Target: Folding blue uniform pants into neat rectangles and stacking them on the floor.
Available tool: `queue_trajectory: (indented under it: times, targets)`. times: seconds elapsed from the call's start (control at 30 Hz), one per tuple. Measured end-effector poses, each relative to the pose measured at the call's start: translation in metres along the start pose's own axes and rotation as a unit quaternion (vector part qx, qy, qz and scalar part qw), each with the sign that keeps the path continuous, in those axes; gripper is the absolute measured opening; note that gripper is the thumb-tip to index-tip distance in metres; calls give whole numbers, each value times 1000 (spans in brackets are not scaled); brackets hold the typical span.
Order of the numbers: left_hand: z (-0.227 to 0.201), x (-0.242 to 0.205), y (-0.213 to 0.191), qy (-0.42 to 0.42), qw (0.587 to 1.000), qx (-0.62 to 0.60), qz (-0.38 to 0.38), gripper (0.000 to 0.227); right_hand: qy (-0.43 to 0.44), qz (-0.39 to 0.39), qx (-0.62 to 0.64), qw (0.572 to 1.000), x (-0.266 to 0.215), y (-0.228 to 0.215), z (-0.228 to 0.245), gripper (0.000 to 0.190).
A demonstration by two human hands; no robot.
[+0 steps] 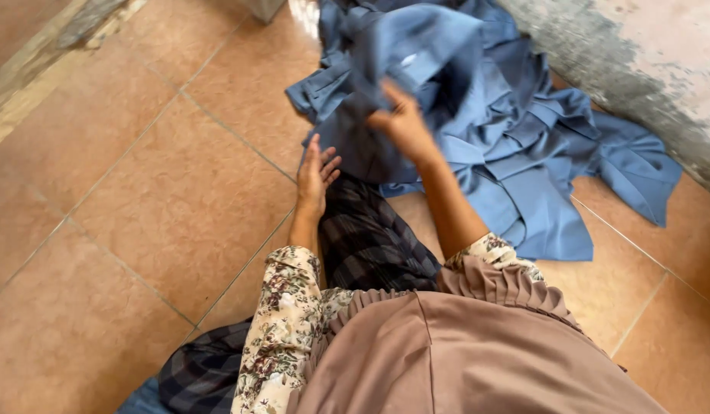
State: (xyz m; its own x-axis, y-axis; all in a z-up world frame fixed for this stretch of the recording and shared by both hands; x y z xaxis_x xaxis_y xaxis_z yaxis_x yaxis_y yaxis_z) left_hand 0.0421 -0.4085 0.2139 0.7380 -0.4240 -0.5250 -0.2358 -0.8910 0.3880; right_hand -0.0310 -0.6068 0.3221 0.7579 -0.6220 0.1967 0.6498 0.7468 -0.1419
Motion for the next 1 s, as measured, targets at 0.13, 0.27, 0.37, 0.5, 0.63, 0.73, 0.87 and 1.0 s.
queue_trajectory:
  times: [0.13, 0.27, 0.37, 0.5, 0.63, 0.73, 0.87, 1.0]
  targets:
    - [10, 33, -100, -7, 994, -100, -50, 66, -54, 168, -10, 984, -75, 110, 20, 70]
    - [24, -4, -198, -51, 964, -182, -189, 83, -63, 466, -255, 845, -151, 163, 22, 64]
    - [41, -35, -259, -89, 920, -253, -286, 98, -30, 537, -270, 799, -193, 186, -26, 69]
    - [100, -39, -340, -149, 876, -125, -441, 82, 12, 583, -253, 772, -217, 193, -51, 60]
    - [128, -52, -375, -5, 800, 189, -570, 52, 12, 528, -115, 842, -171, 195, -12, 45]
    - [41, -101, -292, 206, 759, 313, -533, 37, -1, 380, -38, 924, -116, 197, -14, 26]
    - [26, -119, -225, 344, 745, 451, -350, 30, 19, 191, -230, 954, -27, 195, -131, 31]
    - [59, -113, -207, 115, 766, 589, -229, 68, 87, 180, -443, 874, 5, 211, -228, 74]
Point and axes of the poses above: each hand's wrist, its own x-axis towards the middle knuckle, its own y-axis out of the palm, z = x × y, the point moved 2 cm from there along x, towards the middle knuckle, and after that the axes turned 9 degrees about -z, right-handed, at the moved point
